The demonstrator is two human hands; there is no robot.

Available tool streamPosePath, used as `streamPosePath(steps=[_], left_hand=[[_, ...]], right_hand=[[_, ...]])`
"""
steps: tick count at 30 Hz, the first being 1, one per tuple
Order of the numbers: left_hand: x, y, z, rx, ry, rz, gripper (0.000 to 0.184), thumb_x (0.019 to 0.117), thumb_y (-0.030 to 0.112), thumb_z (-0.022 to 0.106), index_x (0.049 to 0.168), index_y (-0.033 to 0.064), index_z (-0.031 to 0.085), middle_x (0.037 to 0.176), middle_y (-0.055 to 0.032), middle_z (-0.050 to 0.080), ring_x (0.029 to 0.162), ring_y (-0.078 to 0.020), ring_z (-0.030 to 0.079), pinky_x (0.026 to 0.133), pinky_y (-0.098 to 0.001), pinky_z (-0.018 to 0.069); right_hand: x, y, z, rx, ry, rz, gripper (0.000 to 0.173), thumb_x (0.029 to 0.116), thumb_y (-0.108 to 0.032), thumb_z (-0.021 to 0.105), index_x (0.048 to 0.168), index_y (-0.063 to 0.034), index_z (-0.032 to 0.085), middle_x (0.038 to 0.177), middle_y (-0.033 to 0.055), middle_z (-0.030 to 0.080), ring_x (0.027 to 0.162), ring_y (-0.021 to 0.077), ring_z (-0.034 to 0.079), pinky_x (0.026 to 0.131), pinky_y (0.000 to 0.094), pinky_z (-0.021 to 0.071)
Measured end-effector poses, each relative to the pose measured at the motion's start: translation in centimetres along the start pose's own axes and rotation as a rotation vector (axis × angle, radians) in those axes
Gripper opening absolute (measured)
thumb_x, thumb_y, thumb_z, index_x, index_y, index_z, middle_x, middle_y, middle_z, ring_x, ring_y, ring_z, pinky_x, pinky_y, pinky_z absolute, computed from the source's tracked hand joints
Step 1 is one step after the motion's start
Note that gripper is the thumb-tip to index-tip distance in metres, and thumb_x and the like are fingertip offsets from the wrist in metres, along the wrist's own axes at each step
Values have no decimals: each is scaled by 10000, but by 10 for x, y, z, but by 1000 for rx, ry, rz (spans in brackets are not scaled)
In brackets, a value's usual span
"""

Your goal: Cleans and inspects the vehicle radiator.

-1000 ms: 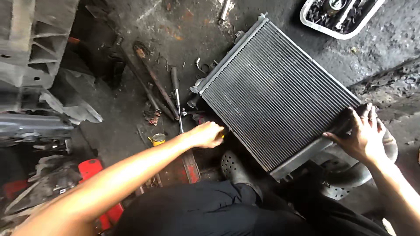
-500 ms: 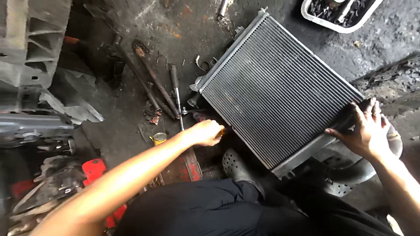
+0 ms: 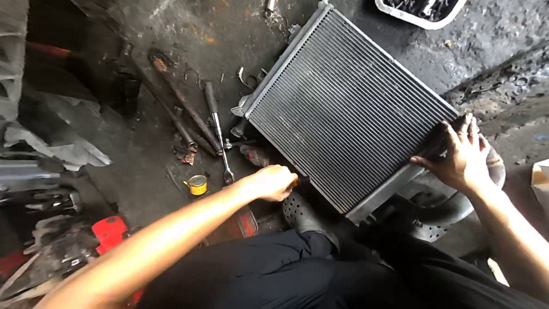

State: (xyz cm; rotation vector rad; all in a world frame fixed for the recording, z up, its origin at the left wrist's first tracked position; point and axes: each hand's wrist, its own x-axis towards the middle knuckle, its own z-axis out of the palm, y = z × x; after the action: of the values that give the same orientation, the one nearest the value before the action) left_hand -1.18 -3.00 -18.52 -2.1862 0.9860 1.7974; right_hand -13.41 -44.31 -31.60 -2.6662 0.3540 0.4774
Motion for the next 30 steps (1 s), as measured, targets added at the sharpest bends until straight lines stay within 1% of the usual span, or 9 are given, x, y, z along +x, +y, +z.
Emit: streamPosePath(steps=[4,6,9,13,16,17,21,26,30], left_hand=[[14,0,-1,-189,676,208,226,927,249,659,874,33,700,736,-89,669,671,-209,671,628,-434,564],[39,15,-11,-196,923,257,243,944,274,645,932,48,735,814,-70,712,720,-165,696,673,-382,596],[71,45,-15,-236,1073,296,226,945,217,659,1006,15,739,933,-115,741,819,-206,727,756,-388,609],[51,38,32,-142,766,337,210,894,189,684,932,-18,679,823,-161,669,720,-298,691,642,-463,591],[11,32,35,-18,200,171,308,965,204,626,1086,-79,643,991,-274,679,908,-451,696,777,-594,548],[7,34,32,-2,165,166,307,965,204,624,1085,-77,641,988,-272,677,902,-452,695,767,-593,546],[35,61,14,-126,530,349,268,948,219,627,978,-43,673,878,-212,693,782,-362,712,687,-521,581],[77,119,-16,-57,172,353,335,980,229,599,1125,-72,632,1013,-265,681,972,-436,685,827,-585,529],[110,145,-53,-193,330,245,273,975,239,612,1029,-20,680,867,-184,684,854,-349,691,744,-547,549]], right_hand=[[-2,-2,-1,14,3,-3,1180,745,-709,754,1597,-30,299,1668,303,156,1559,475,107,1199,699,124],[-3,-4,-4,22,2,-5,1164,753,-692,761,1596,-32,304,1675,291,148,1560,473,103,1194,704,131],[-2,-4,-3,28,3,-7,1171,742,-704,756,1593,-33,311,1675,294,139,1564,463,101,1193,701,138],[0,-2,-1,47,7,-3,1201,721,-748,737,1591,-34,317,1680,293,124,1567,459,91,1197,698,128],[1,-1,-1,55,22,-10,1190,720,-754,732,1589,-48,330,1681,287,134,1570,447,93,1200,689,129],[0,-1,0,55,21,-12,1192,717,-756,730,1591,-51,329,1681,286,133,1571,446,93,1202,683,125],[0,2,4,82,56,-10,1248,701,-775,727,1602,-29,291,1686,262,154,1576,418,105,1218,664,109],[-3,3,7,131,113,-9,1342,673,-752,770,1612,24,205,1683,234,202,1569,386,176,1228,635,126],[-6,7,9,155,140,-42,1312,680,-737,776,1609,12,230,1692,214,193,1569,376,185,1228,624,133]])
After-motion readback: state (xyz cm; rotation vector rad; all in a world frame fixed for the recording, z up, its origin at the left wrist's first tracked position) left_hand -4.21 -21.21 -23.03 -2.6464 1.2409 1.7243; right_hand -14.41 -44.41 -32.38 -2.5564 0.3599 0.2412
